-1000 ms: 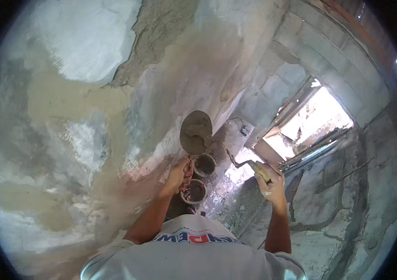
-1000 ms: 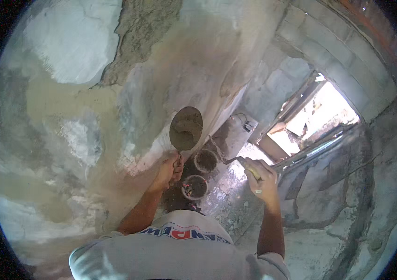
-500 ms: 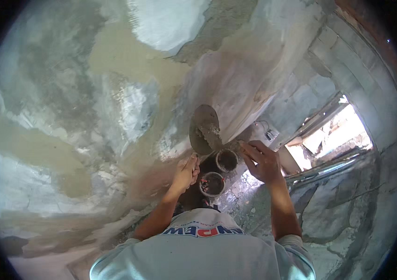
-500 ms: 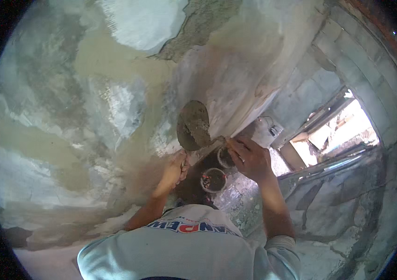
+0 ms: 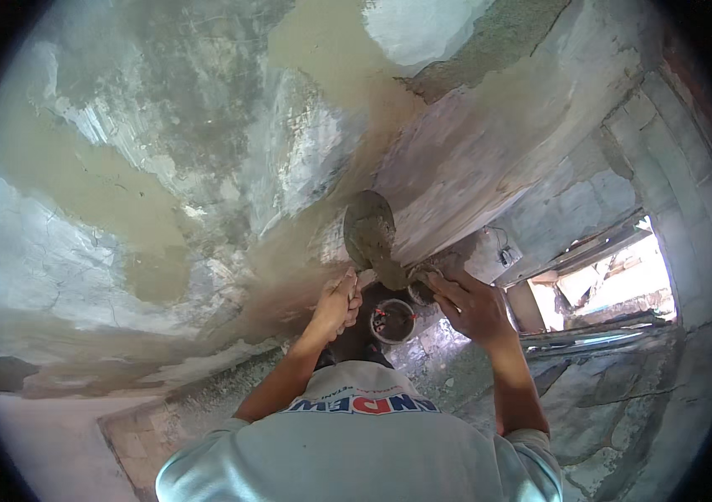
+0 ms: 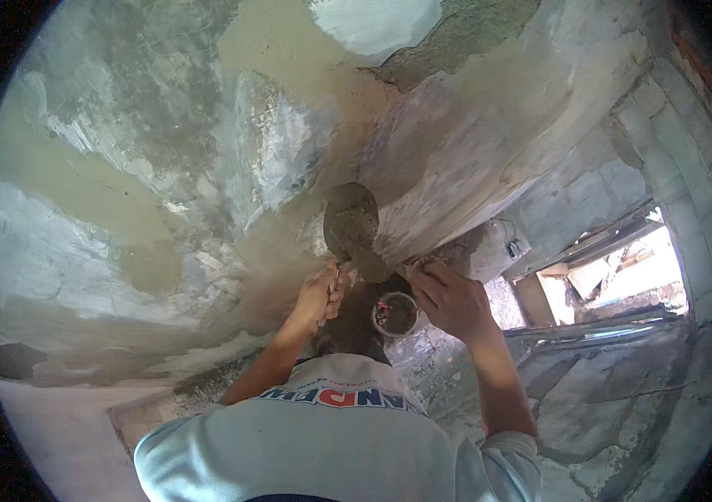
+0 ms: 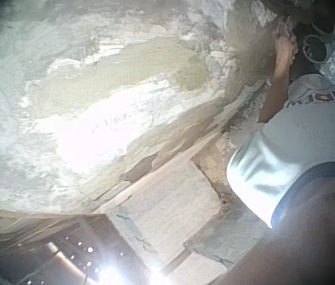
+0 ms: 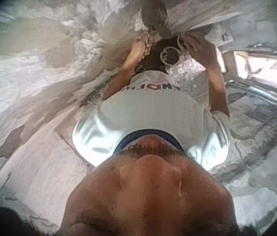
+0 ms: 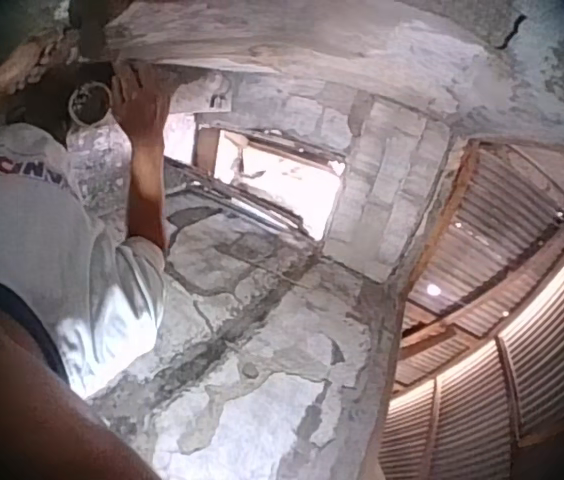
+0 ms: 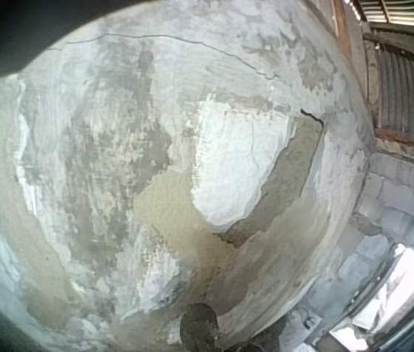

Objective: The person applies mortar onto a ceiling using trowels, spreading and smoothing the mixture across damaged sections, and scoops additional mortar from a bucket.

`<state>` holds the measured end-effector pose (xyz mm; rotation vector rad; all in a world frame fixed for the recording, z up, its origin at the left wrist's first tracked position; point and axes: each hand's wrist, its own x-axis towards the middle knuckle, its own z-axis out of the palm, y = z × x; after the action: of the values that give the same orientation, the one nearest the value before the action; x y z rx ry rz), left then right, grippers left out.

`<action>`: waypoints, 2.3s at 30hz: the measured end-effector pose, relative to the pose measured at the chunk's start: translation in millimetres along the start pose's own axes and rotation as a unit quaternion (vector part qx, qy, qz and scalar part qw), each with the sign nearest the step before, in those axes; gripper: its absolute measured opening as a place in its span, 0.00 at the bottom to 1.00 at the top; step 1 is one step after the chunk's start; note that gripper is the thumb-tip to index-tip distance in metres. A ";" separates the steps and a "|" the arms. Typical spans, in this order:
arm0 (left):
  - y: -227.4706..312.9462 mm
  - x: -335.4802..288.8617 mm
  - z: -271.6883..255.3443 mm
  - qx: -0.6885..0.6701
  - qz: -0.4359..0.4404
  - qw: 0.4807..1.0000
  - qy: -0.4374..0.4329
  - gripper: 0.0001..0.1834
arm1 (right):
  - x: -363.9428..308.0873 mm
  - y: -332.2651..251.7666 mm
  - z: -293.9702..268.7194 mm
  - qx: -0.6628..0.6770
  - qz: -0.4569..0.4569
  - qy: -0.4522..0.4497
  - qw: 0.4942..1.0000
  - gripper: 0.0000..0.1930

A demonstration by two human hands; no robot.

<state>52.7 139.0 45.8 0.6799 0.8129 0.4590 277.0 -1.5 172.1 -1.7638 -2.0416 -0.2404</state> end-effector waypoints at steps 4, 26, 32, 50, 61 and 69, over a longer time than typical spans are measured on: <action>0.3 -0.5 -0.9 0.030 0.006 0.999 -0.011 0.22 | -11.0 9.9 -13.3 0.058 0.038 -0.020 0.997 0.18; -35.2 65.7 20.7 0.152 0.002 0.988 -0.018 0.25 | -51.7 9.9 19.3 0.456 0.406 -0.082 0.788 0.15; -21.2 33.3 11.7 0.155 -0.016 0.987 -0.050 0.24 | -52.3 -13.3 56.3 0.741 0.421 0.065 0.519 0.24; -17.1 -43.4 -68.7 0.117 0.002 0.993 0.029 0.21 | 129.5 19.2 86.1 0.195 0.004 0.418 0.887 0.23; -28.6 -56.0 -83.5 0.114 -0.031 0.991 0.059 0.21 | 158.0 117.0 36.0 -0.001 -0.109 0.394 0.913 0.20; -32.5 -33.0 -62.7 0.115 -0.039 0.991 0.062 0.18 | 167.4 143.1 26.4 0.006 -0.091 0.305 0.948 0.20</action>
<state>-12.7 119.4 8.3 0.8363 1.0163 0.3408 394.3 184.8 199.1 -1.2720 -1.7270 -0.7295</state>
